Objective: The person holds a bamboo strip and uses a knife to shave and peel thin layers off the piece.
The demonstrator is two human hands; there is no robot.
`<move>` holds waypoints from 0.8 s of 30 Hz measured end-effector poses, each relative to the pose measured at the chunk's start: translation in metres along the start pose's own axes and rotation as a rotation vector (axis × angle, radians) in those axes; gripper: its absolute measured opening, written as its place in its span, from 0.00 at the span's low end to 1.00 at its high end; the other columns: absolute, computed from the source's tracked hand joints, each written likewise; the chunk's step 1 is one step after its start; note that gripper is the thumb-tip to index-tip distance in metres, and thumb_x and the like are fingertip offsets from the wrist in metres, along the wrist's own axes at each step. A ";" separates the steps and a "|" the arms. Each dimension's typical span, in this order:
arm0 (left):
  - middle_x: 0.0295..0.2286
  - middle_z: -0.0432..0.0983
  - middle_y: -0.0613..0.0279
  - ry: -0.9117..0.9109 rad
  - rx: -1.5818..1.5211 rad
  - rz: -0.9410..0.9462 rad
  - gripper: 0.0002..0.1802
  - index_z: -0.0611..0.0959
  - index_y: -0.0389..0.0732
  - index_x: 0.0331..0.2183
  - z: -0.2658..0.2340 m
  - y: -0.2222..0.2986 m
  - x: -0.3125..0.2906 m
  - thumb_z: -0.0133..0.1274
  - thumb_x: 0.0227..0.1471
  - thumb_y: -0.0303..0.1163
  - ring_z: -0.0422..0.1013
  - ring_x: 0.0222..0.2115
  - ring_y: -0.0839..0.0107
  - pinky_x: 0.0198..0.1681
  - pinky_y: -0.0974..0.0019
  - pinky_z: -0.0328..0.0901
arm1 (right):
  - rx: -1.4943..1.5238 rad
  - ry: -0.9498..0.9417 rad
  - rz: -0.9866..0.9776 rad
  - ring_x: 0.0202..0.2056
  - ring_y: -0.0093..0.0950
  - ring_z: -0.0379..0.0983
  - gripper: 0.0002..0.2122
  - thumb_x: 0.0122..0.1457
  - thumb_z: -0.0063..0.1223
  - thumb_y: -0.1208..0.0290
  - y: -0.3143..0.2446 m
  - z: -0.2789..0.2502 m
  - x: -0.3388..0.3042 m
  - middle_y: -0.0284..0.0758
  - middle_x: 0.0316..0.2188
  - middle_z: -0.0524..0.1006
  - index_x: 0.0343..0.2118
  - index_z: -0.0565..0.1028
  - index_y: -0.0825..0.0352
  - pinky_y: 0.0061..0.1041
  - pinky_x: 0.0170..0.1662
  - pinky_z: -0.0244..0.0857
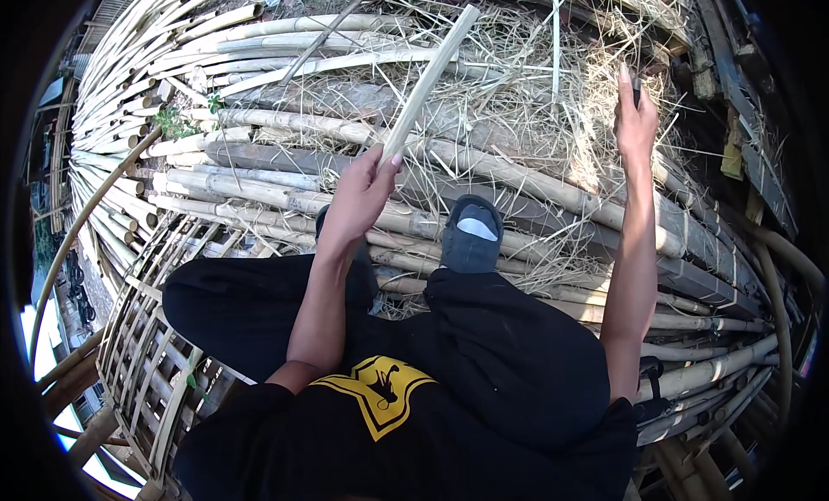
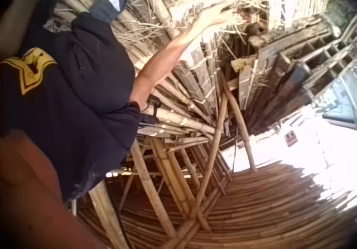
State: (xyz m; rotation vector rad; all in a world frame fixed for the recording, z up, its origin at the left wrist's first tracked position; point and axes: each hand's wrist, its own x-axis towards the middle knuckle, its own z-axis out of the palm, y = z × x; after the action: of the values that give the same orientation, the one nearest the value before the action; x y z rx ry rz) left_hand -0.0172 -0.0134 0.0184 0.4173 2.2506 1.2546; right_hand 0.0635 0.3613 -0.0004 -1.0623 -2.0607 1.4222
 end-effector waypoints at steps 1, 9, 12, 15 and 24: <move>0.12 0.65 0.57 0.013 0.166 0.009 0.15 0.73 0.35 0.26 -0.001 0.009 0.001 0.48 0.57 0.37 0.63 0.12 0.66 0.18 0.61 0.56 | 0.063 -0.010 -0.068 0.15 0.11 0.52 0.18 0.60 0.53 0.58 -0.015 0.009 -0.019 0.20 0.11 0.58 0.17 0.65 0.60 0.14 0.19 0.43; 0.16 0.73 0.54 -0.084 0.598 0.244 0.13 0.82 0.43 0.29 0.011 -0.010 0.000 0.54 0.49 0.43 0.71 0.21 0.55 0.29 0.54 0.64 | -0.375 -0.702 -0.547 0.26 0.36 0.74 0.12 0.49 0.62 0.62 -0.044 0.089 -0.114 0.37 0.30 0.77 0.33 0.79 0.65 0.32 0.31 0.66; 0.15 0.74 0.57 -0.100 0.748 0.347 0.14 0.84 0.44 0.25 -0.005 -0.011 -0.001 0.57 0.47 0.45 0.72 0.20 0.59 0.37 0.54 0.62 | -0.655 -0.921 -0.329 0.25 0.37 0.74 0.13 0.49 0.62 0.62 -0.041 0.092 -0.129 0.40 0.23 0.76 0.33 0.79 0.65 0.32 0.31 0.65; 0.14 0.75 0.61 -0.118 0.754 0.308 0.14 0.86 0.46 0.23 -0.006 -0.005 -0.004 0.60 0.42 0.46 0.73 0.23 0.63 0.50 0.53 0.55 | -0.366 -0.989 -0.274 0.24 0.38 0.72 0.13 0.49 0.62 0.61 -0.017 0.096 -0.139 0.42 0.18 0.74 0.33 0.79 0.64 0.32 0.29 0.63; 0.56 0.56 0.55 0.292 0.835 0.364 0.35 0.76 0.41 0.47 -0.011 0.022 -0.013 0.65 0.34 0.44 0.51 0.59 0.56 0.57 0.40 0.40 | -0.124 -0.885 0.057 0.17 0.19 0.66 0.14 0.53 0.61 0.62 -0.008 0.103 -0.142 0.32 0.17 0.74 0.32 0.78 0.71 0.22 0.22 0.59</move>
State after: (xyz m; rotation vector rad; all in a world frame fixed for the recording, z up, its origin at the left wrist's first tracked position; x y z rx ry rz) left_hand -0.0125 -0.0160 0.0454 1.0320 2.9881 0.4640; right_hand 0.0762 0.1875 -0.0216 -0.5579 -2.7389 2.0631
